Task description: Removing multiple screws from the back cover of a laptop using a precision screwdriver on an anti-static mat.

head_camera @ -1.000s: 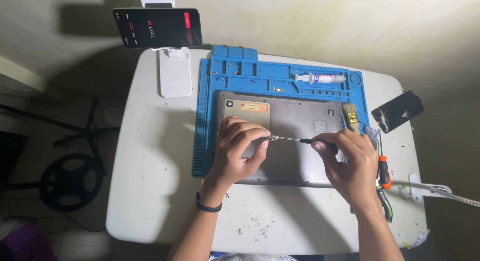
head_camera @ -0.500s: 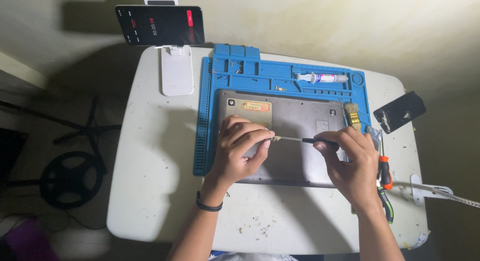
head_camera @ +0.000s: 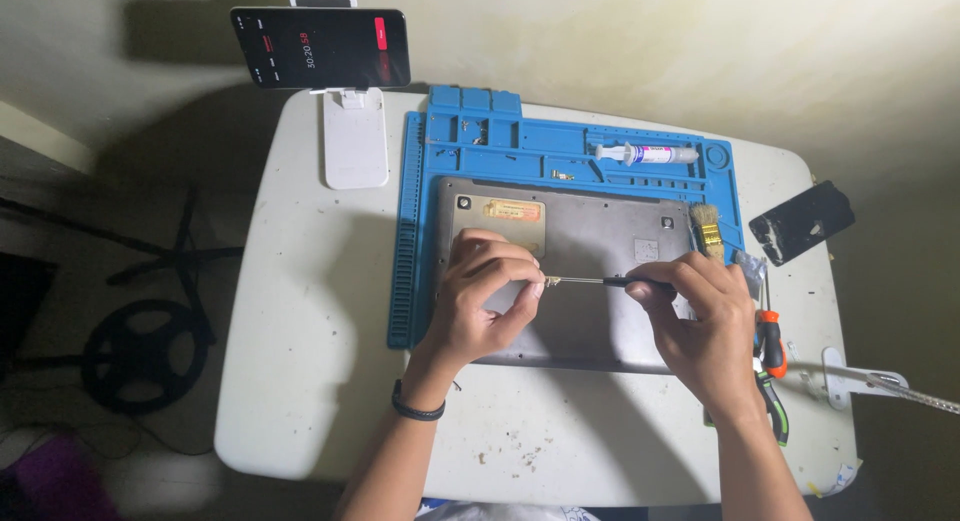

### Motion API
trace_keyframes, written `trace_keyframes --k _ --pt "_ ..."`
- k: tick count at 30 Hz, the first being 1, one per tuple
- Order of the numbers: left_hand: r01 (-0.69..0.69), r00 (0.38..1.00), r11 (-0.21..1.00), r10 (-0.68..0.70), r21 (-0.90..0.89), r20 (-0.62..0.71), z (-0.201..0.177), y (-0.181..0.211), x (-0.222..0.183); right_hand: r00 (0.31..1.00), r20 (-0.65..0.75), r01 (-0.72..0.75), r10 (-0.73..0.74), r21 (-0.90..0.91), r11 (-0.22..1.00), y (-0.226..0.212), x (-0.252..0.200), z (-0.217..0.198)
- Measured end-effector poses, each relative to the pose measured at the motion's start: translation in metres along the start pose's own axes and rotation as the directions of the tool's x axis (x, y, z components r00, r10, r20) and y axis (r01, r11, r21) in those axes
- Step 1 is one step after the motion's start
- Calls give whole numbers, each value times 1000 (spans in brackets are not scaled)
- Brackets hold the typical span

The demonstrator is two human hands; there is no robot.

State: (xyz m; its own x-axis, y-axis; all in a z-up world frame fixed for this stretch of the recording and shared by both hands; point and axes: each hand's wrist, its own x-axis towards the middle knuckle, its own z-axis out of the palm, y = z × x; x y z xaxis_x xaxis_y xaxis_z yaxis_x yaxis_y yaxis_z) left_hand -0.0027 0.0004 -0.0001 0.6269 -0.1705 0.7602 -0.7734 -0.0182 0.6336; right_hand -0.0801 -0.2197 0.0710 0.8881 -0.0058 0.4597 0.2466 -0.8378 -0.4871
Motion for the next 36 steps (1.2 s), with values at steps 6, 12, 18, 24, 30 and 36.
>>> trace_keyframes --k 6,12,18,24,30,36 --pt "48 996 998 -50 28 70 -3 1 -1 1000 1 12 -12 -56 998 5 -3 3" --pt "298 955 949 -297 -109 24 -1 6 -4 997 -53 47 -52 -94 994 16 -6 5" --pt "532 779 711 -624 -461 -63 5 -10 -18 988 -150 -22 25 24 999 -1 -6 3" --pt "550 725 593 -688 -588 -16 6 -6 -16 988 -148 30 -32 -18 999 -10 -1 6" --pt "552 725 581 -689 -599 -1 6 -7 -16 989 -148 27 -30 -18 999 -7 -3 7" --pt "571 724 603 -690 -557 -6 8 -11 -19 985 -153 72 -80 -54 996 -4 -3 6"
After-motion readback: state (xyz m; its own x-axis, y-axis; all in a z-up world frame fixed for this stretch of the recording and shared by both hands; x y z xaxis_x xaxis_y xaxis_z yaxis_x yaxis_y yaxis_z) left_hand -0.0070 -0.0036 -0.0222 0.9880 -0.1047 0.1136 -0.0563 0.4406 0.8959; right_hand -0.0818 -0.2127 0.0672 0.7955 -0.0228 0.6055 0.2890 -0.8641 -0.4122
